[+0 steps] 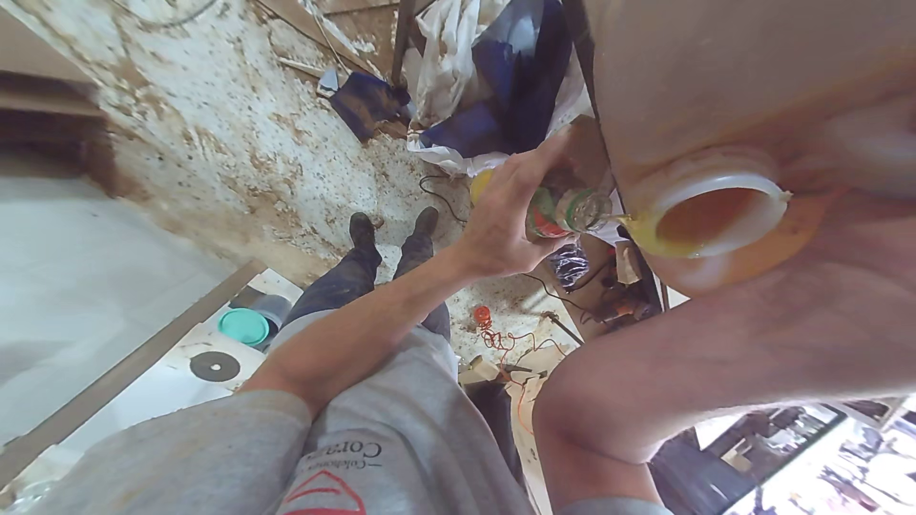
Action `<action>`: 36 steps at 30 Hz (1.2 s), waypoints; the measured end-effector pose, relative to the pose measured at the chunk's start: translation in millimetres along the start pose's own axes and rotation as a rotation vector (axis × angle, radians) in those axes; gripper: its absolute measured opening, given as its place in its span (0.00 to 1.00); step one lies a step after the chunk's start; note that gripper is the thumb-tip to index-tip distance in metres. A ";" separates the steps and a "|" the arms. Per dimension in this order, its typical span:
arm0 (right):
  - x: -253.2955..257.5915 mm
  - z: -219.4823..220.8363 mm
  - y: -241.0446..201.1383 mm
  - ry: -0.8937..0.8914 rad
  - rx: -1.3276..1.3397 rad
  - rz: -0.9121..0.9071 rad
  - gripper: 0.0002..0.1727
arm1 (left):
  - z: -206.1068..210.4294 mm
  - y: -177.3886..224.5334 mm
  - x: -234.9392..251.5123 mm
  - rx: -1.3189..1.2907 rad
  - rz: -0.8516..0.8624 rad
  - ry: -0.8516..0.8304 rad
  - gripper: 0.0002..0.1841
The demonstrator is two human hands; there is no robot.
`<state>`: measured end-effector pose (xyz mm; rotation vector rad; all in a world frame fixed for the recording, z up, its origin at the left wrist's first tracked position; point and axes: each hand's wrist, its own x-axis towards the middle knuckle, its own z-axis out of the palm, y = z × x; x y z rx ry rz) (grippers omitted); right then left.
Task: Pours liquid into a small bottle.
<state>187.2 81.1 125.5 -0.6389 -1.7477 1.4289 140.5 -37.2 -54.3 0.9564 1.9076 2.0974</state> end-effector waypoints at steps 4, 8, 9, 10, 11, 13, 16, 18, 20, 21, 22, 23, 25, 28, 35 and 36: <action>-3.9 -24.1 16.2 -0.134 -0.007 -0.043 0.11 | -0.2 0.3 0.5 -0.001 0.016 0.012 0.54; -3.6 -19.9 13.7 -0.121 0.019 -0.029 0.12 | 0.3 0.4 0.3 -0.004 0.011 0.007 0.54; -4.0 -18.6 13.3 -0.117 0.024 -0.031 0.13 | 0.3 0.3 0.1 -0.003 0.010 0.005 0.54; -4.2 -19.0 13.9 -0.115 0.026 -0.040 0.13 | 0.5 0.1 -0.1 -0.002 0.010 0.006 0.54; -5.4 -21.3 14.9 -0.118 0.026 -0.051 0.13 | 0.7 0.1 -0.2 -0.004 0.007 0.006 0.54; -5.3 -22.6 15.2 -0.129 0.022 -0.059 0.13 | 1.0 0.4 0.1 -0.005 -0.002 0.005 0.54; -1.7 -22.1 14.8 -0.113 -0.001 -0.056 0.13 | 0.4 0.3 0.3 -0.008 0.007 0.006 0.54; 12.9 -16.6 17.4 -0.066 0.067 -0.030 0.09 | 0.6 0.1 0.8 -0.010 0.013 0.009 0.54; 22.2 -11.1 17.7 -0.058 0.119 -0.008 0.08 | 0.4 -0.1 1.1 -0.012 0.015 0.012 0.54; 22.7 -9.4 17.3 -0.055 0.126 -0.003 0.08 | 0.2 -0.2 1.3 -0.013 0.016 0.014 0.54; 23.2 -9.4 17.4 -0.057 0.132 -0.002 0.08 | 0.0 -0.1 1.4 -0.014 0.016 0.014 0.54; 24.3 -12.2 18.6 -0.066 0.141 0.002 0.08 | 0.0 -0.1 1.4 -0.015 0.016 0.013 0.54; 25.7 -17.1 20.7 -0.073 0.147 -0.001 0.09 | -0.2 0.1 1.5 -0.016 0.007 0.009 0.55; 22.2 -13.2 19.9 -0.045 0.101 -0.029 0.08 | -0.6 0.6 1.9 -0.011 0.002 0.009 0.54; 21.8 -8.4 17.2 -0.056 0.125 -0.002 0.07 | -0.5 1.9 2.8 -0.006 0.010 0.007 0.54; 22.4 -8.8 17.3 -0.055 0.120 -0.002 0.07 | -0.3 1.8 2.9 -0.006 0.012 0.008 0.54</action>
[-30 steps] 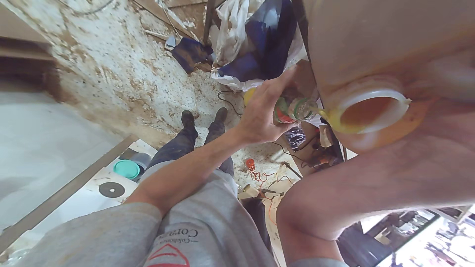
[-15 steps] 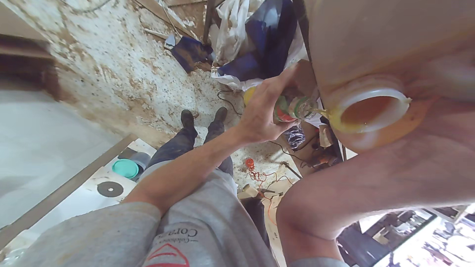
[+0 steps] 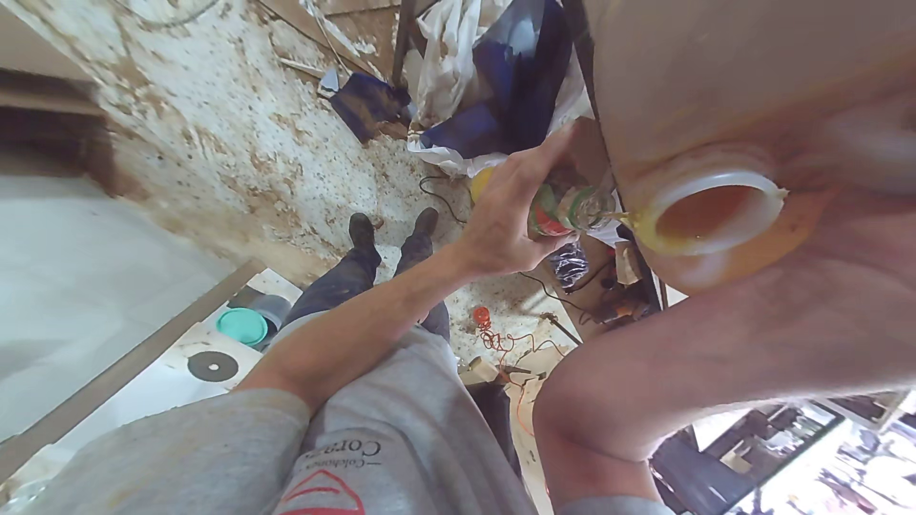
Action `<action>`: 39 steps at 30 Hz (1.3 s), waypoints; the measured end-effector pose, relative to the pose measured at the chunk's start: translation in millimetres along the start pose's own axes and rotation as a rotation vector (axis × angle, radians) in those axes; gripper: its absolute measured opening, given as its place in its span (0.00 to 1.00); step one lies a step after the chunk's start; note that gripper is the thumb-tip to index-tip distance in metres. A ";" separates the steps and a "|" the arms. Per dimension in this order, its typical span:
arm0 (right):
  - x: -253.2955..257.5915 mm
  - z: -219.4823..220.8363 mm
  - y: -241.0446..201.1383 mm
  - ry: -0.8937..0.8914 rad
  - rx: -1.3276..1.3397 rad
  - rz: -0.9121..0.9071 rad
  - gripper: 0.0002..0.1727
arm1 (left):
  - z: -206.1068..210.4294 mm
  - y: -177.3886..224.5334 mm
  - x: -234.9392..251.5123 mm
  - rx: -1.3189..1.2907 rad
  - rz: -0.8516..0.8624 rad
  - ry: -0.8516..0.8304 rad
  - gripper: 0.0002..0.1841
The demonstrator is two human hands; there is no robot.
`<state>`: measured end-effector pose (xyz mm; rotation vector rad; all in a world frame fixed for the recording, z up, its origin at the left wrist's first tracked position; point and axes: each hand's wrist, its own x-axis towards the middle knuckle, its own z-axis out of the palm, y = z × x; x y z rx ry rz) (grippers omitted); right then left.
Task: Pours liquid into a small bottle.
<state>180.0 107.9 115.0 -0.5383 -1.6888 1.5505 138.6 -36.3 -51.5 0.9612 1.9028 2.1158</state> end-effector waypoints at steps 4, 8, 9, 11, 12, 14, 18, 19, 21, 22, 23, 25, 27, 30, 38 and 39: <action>0.4 1.7 -0.1 0.009 -0.004 0.007 0.07 | -0.5 -0.6 -0.2 -0.004 0.000 -0.008 0.54; 0.7 -0.1 -0.9 -0.001 0.040 0.024 0.07 | 1.2 -1.2 -1.6 -0.009 -0.009 -0.002 0.55; 0.6 4.0 -2.1 0.003 0.032 0.013 0.08 | 1.5 -1.5 -2.1 -0.007 -0.011 -0.001 0.56; 2.3 12.2 -3.2 0.016 0.040 -0.005 0.11 | 1.3 -2.0 -2.5 -0.004 -0.011 -0.004 0.56; 1.2 12.9 -3.5 0.010 0.030 -0.012 0.10 | 1.1 -2.2 -2.8 -0.004 -0.010 -0.006 0.56; -4.8 19.7 -7.9 0.000 -0.003 -0.042 0.08 | 1.0 -3.6 -4.0 -0.018 -0.005 -0.005 0.57; 4.7 39.8 -21.2 0.054 0.071 -0.009 0.14 | 2.9 -7.3 -7.2 -0.032 0.020 0.013 0.58; 6.4 43.6 -23.3 0.078 0.084 0.013 0.16 | 2.8 -7.6 -8.0 -0.034 0.022 0.012 0.58; 9.9 45.1 -22.9 0.103 0.085 0.019 0.16 | 2.3 -7.5 -8.3 -0.048 0.019 0.005 0.59; 10.2 44.9 -22.1 0.107 0.077 0.021 0.16 | 2.3 -7.4 -8.3 -0.055 0.020 0.002 0.59; 11.1 45.2 -22.0 0.111 0.079 0.031 0.16 | 2.2 -7.1 -8.2 -0.063 0.023 -0.003 0.59; 12.8 47.8 -23.5 0.134 0.070 0.056 0.18 | 2.1 -6.4 -7.8 -0.069 0.038 -0.009 0.58; 14.1 48.6 -23.5 0.138 0.071 0.043 0.18 | 1.8 -5.6 -7.2 -0.068 0.050 -0.012 0.58; 14.4 45.9 -22.2 0.109 0.041 -0.004 0.17 | 1.3 -6.0 -8.3 -0.066 0.040 -0.017 0.59; 10.9 47.8 -22.7 0.168 0.043 0.013 0.16 | 1.6 -5.8 -8.9 -0.067 0.035 -0.003 0.59; 12.1 47.4 -22.7 0.164 0.060 0.020 0.17 | 1.8 -6.2 -9.1 -0.063 0.035 0.001 0.59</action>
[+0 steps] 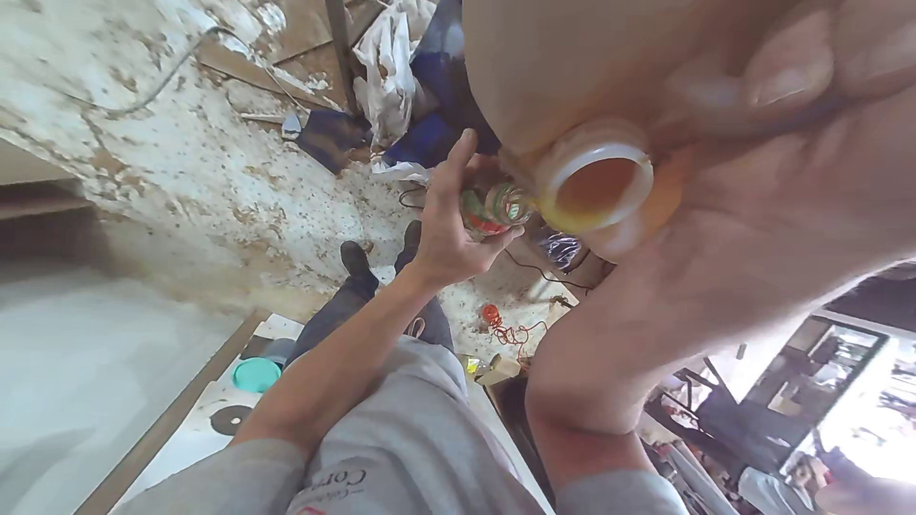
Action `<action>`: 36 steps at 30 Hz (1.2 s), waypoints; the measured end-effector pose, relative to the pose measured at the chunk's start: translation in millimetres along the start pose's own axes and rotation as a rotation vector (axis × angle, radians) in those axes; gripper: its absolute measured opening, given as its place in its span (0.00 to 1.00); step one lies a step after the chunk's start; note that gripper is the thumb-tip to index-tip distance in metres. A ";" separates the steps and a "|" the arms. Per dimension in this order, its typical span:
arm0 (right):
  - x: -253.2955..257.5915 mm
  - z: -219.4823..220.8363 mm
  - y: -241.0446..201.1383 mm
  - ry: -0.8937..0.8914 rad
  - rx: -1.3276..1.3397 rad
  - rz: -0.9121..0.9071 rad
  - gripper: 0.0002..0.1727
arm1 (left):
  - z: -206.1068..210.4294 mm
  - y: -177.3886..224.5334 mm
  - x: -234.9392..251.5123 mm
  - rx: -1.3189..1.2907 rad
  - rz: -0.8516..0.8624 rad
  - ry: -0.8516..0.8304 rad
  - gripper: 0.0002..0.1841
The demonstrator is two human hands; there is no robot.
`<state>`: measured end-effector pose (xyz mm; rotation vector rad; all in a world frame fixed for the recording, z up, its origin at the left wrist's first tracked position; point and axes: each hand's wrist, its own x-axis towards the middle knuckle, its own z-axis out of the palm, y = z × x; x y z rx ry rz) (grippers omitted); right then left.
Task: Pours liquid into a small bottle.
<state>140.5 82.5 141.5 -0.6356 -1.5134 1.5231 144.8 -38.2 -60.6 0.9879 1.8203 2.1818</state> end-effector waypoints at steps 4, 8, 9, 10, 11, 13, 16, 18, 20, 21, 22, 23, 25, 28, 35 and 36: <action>0.0 -1.8 -0.6 -0.051 0.011 -0.006 0.16 | -0.5 0.8 1.2 0.021 -0.009 0.003 0.59; -0.7 -9.7 0.9 -0.126 0.041 0.062 0.16 | 0.0 1.9 3.5 0.021 -0.030 -0.001 0.58; -4.1 -12.9 2.9 -0.117 0.027 0.063 0.14 | -0.3 2.7 4.2 0.017 -0.035 0.004 0.58; -5.0 -15.6 5.8 -0.106 0.034 0.076 0.13 | -0.8 3.5 5.1 0.019 -0.040 0.005 0.58; -5.0 -18.5 8.9 -0.103 0.037 0.090 0.13 | -1.2 3.5 5.7 0.016 -0.037 0.006 0.58; -2.6 -28.0 15.7 -0.154 0.053 0.118 0.12 | -1.5 2.7 6.3 0.018 -0.023 -0.001 0.58; -0.9 -36.7 20.1 -0.204 0.057 0.066 0.10 | -1.9 2.7 7.9 0.016 -0.035 -0.007 0.59; 0.9 -38.2 20.7 -0.193 0.055 0.033 0.10 | -1.7 3.5 8.2 0.015 -0.037 -0.014 0.59; -0.8 -34.7 19.7 -0.166 0.031 0.007 0.11 | -2.2 4.5 8.8 0.025 -0.032 -0.015 0.59; 0.3 -33.7 19.5 -0.161 0.025 0.005 0.12 | -2.2 4.9 9.3 0.031 -0.027 -0.013 0.59; 1.4 -34.0 19.3 -0.162 0.019 0.003 0.12 | -1.9 5.2 9.7 0.033 -0.023 -0.011 0.59; 2.6 -35.3 19.4 -0.171 0.011 0.001 0.12 | -1.6 5.4 9.9 0.033 -0.020 -0.009 0.59; 5.8 -39.7 21.2 -0.199 0.011 0.008 0.12 | -1.7 5.9 9.9 0.036 -0.022 -0.009 0.59; 7.2 -47.0 23.8 -0.234 0.058 0.046 0.11 | -1.8 6.1 10.3 0.029 -0.026 -0.011 0.58; -3.0 -46.5 20.6 -0.233 -0.002 0.006 0.09 | -0.5 6.1 8.9 0.029 -0.030 -0.009 0.57; -0.2 -43.8 20.1 -0.216 0.021 0.026 0.10 | -0.3 6.2 8.1 0.026 -0.039 -0.009 0.57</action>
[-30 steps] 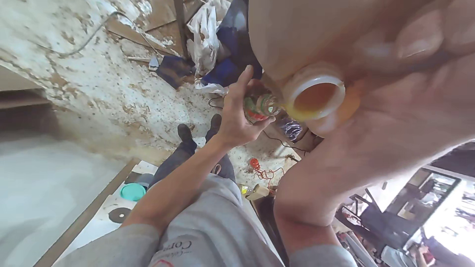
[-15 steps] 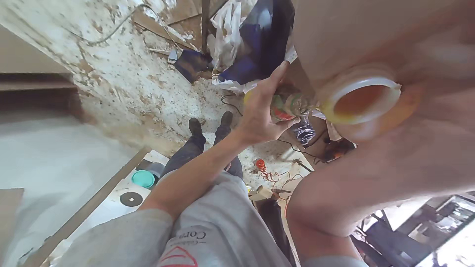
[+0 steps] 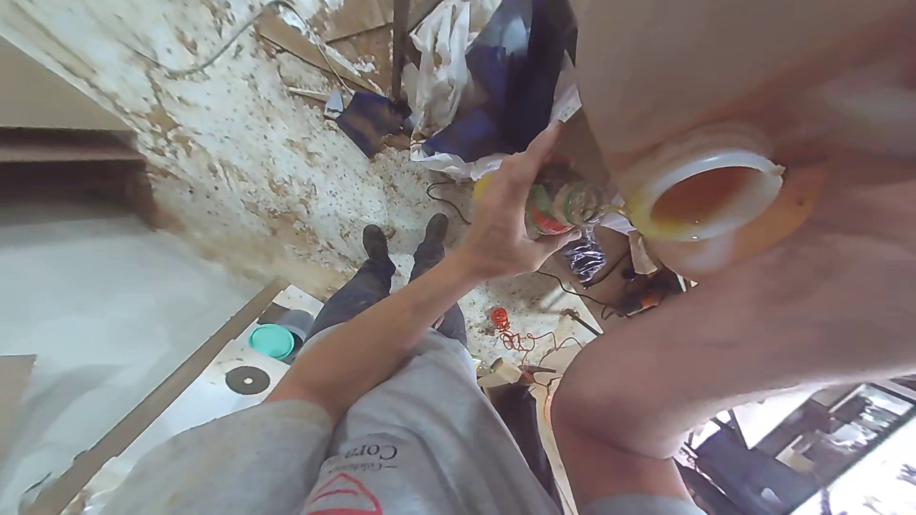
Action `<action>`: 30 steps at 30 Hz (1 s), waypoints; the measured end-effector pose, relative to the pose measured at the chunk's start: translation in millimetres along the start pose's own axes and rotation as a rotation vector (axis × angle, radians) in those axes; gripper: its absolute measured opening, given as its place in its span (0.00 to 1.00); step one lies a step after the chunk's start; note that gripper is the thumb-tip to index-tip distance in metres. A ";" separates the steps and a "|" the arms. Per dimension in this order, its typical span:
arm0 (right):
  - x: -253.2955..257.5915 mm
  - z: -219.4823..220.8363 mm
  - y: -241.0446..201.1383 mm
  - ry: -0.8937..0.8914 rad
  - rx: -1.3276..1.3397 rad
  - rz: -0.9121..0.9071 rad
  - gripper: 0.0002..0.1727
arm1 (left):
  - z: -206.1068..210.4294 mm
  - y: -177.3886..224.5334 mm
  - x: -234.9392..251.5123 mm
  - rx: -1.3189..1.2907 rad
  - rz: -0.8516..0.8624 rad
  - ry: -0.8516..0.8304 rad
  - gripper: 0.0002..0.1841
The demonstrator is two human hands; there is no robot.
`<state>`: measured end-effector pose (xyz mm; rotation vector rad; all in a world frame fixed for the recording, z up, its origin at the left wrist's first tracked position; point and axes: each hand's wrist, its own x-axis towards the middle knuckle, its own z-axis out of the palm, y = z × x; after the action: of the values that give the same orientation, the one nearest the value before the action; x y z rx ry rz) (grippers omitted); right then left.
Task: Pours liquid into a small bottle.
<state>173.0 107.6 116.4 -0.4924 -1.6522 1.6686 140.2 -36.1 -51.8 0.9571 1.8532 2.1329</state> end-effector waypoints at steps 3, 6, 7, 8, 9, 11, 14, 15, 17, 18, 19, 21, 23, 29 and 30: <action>4.2 -2.4 1.6 0.016 0.046 0.017 0.10 | 0.7 -1.1 -2.1 -0.003 -0.032 -0.003 0.57; -1.0 -15.5 6.8 0.025 0.032 0.028 0.09 | 1.2 -1.5 -2.8 0.005 -0.033 0.005 0.58; -2.3 -19.5 7.6 0.020 0.010 0.026 0.08 | 1.2 -1.2 -3.0 0.003 -0.033 0.005 0.58; -0.8 -19.1 6.9 0.017 -0.008 0.023 0.08 | 1.2 -1.1 -2.9 -0.001 -0.033 0.007 0.58; 0.7 -15.8 5.3 0.020 -0.022 0.022 0.07 | 1.0 -1.0 -2.7 -0.001 -0.030 0.009 0.58; -4.3 -22.1 6.2 0.035 -0.085 -0.005 0.07 | 0.4 -0.5 -2.1 -0.005 -0.028 0.011 0.57; -6.5 -35.0 9.6 0.029 -0.132 -0.036 0.06 | -0.3 0.6 -1.6 -0.015 -0.034 0.007 0.57; -5.0 -30.9 8.7 0.022 -0.128 -0.041 0.05 | -0.5 0.8 -1.4 -0.017 -0.034 0.006 0.57; -0.3 -24.0 7.0 -0.009 -0.088 -0.031 0.06 | -0.4 0.9 -1.7 -0.013 -0.033 0.005 0.57; 2.6 -24.0 7.0 -0.030 -0.067 -0.018 0.06 | -0.5 0.8 -1.8 -0.011 -0.034 0.005 0.57; 4.8 -25.8 7.3 -0.043 -0.046 -0.005 0.07 | -0.7 0.7 -1.9 -0.011 -0.036 0.006 0.57; 8.6 -29.0 8.0 -0.059 -0.022 0.013 0.08 | -0.7 0.3 -2.0 -0.012 -0.033 0.010 0.57; 10.5 -32.4 8.8 -0.073 -0.009 0.019 0.08 | -1.2 0.3 -2.6 -0.014 -0.041 0.005 0.57; 10.5 -16.9 3.9 -0.045 0.063 0.048 0.12 | -1.4 0.7 -2.1 -0.003 -0.041 0.004 0.58; 8.9 -18.3 3.6 -0.051 0.040 0.033 0.11 | -1.5 0.6 -2.0 0.000 -0.037 0.006 0.57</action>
<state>179.3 127.0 112.9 -0.4637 -1.6519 1.7475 141.1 -38.5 -52.0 0.9103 1.8582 2.1167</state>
